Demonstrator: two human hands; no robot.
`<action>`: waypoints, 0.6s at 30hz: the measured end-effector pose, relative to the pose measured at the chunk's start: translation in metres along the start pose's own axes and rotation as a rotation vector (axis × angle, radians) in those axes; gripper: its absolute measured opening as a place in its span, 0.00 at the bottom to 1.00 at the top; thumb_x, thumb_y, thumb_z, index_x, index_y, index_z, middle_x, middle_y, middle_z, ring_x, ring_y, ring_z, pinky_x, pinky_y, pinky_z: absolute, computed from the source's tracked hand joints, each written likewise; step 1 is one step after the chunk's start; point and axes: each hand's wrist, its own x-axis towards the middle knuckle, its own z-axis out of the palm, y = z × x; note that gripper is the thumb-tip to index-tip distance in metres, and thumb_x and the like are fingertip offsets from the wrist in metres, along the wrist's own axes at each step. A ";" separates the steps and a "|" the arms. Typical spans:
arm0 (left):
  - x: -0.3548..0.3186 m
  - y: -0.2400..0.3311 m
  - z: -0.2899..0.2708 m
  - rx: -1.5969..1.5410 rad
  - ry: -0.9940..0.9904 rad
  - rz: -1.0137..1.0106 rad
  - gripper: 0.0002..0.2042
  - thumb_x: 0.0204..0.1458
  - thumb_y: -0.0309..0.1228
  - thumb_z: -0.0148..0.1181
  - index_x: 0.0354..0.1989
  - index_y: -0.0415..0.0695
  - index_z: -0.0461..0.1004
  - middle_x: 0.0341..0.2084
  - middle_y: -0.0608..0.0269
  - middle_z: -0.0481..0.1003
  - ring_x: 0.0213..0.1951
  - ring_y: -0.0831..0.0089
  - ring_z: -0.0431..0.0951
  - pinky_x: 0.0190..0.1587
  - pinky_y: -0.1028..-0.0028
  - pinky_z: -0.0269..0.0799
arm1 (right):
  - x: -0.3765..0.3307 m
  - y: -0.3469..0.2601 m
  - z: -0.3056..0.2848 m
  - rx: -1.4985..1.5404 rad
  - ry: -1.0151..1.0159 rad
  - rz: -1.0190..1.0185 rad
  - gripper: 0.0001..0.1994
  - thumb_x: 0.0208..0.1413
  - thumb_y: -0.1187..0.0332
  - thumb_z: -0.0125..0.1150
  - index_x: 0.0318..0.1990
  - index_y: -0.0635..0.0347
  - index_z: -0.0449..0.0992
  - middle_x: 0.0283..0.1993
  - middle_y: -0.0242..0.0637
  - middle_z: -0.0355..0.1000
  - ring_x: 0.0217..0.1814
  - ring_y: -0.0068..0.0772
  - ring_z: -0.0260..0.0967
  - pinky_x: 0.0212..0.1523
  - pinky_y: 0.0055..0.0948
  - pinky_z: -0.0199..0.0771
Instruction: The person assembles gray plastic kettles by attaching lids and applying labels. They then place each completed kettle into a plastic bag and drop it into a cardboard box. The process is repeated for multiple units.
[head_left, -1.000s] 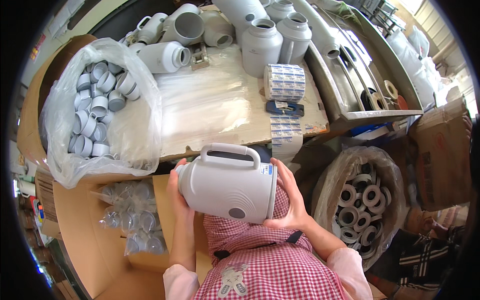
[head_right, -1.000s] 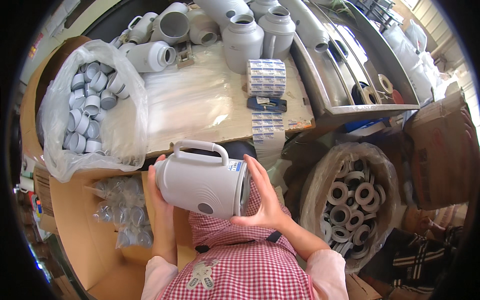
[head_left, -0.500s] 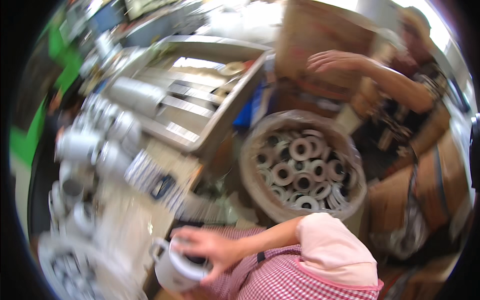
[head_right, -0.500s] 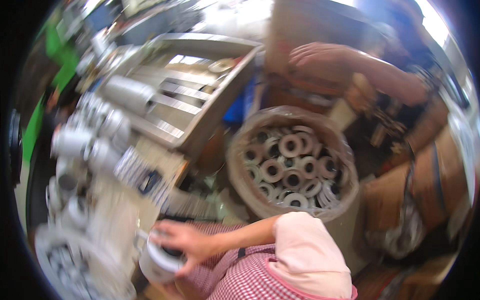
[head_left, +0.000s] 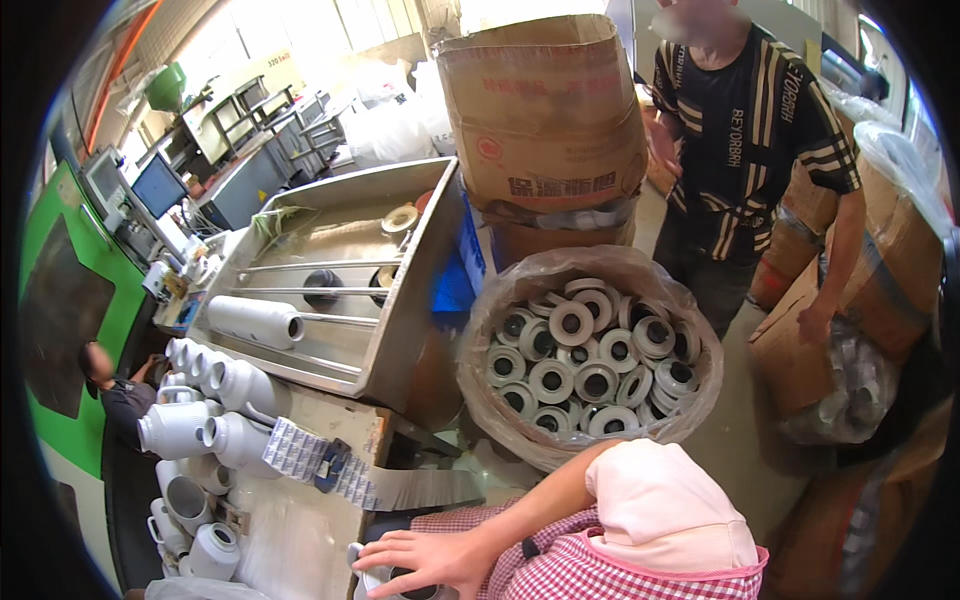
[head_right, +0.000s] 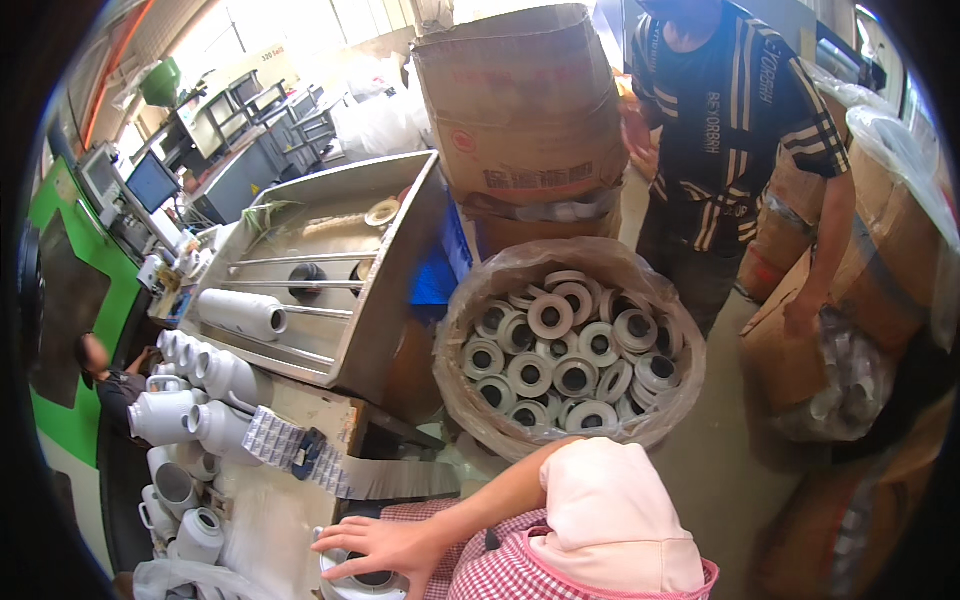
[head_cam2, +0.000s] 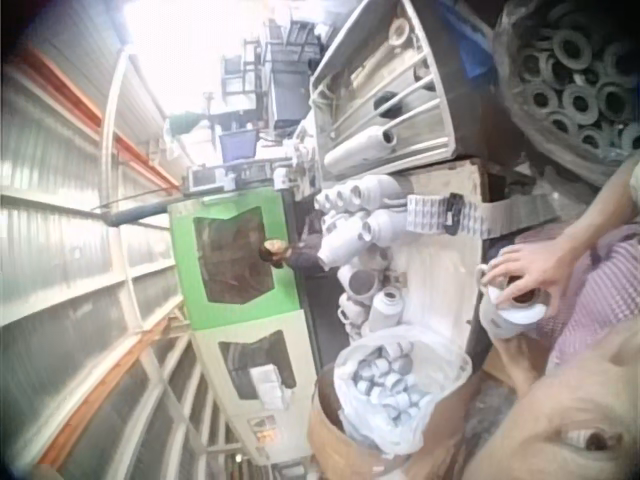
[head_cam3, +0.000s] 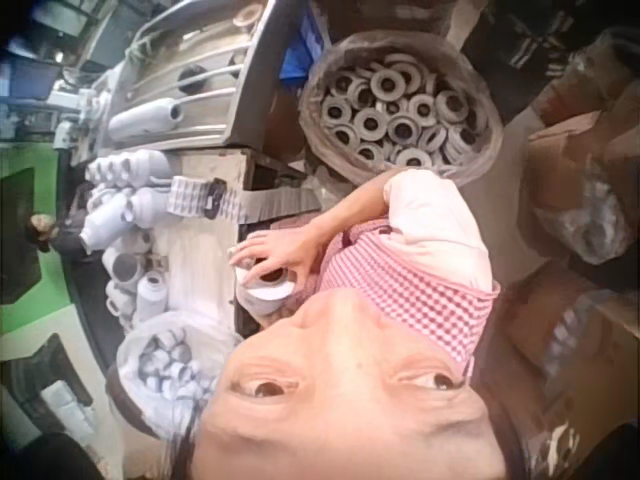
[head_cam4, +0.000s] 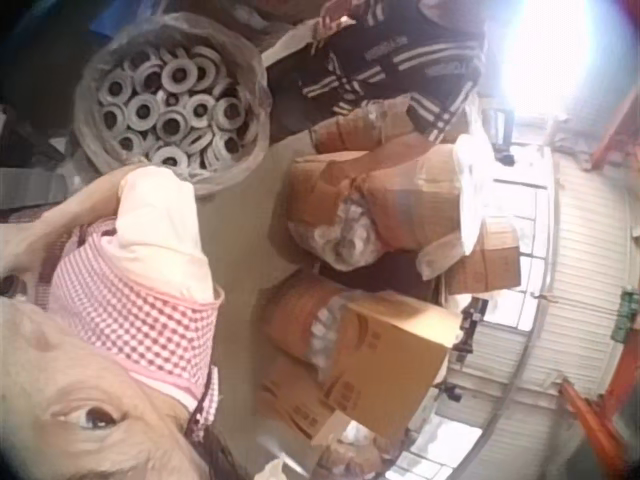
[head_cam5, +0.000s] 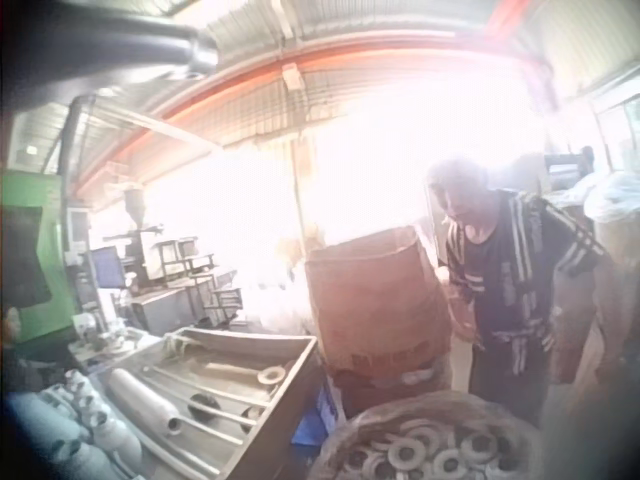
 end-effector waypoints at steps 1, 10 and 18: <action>0.000 0.002 -0.001 0.014 0.004 0.010 0.33 0.63 0.53 0.54 0.66 0.38 0.68 0.59 0.47 0.73 0.59 0.56 0.75 0.63 0.56 0.72 | -0.001 0.000 0.001 -0.011 0.040 0.021 0.52 0.36 0.34 0.77 0.71 0.45 0.68 0.77 0.58 0.54 0.77 0.70 0.52 0.69 0.69 0.56; -0.008 0.015 -0.014 0.055 0.039 0.061 0.32 0.63 0.52 0.54 0.65 0.37 0.70 0.57 0.48 0.75 0.57 0.57 0.77 0.62 0.58 0.74 | -0.001 -0.006 0.004 -0.012 0.101 0.037 0.52 0.36 0.36 0.79 0.71 0.48 0.69 0.76 0.62 0.56 0.75 0.71 0.54 0.69 0.66 0.58; -0.013 0.018 -0.030 0.076 0.073 0.092 0.31 0.63 0.51 0.54 0.63 0.36 0.71 0.56 0.48 0.76 0.54 0.59 0.79 0.60 0.59 0.75 | 0.005 -0.006 0.010 -0.050 -0.078 -0.090 0.49 0.41 0.30 0.71 0.71 0.44 0.70 0.77 0.57 0.54 0.78 0.70 0.52 0.70 0.77 0.52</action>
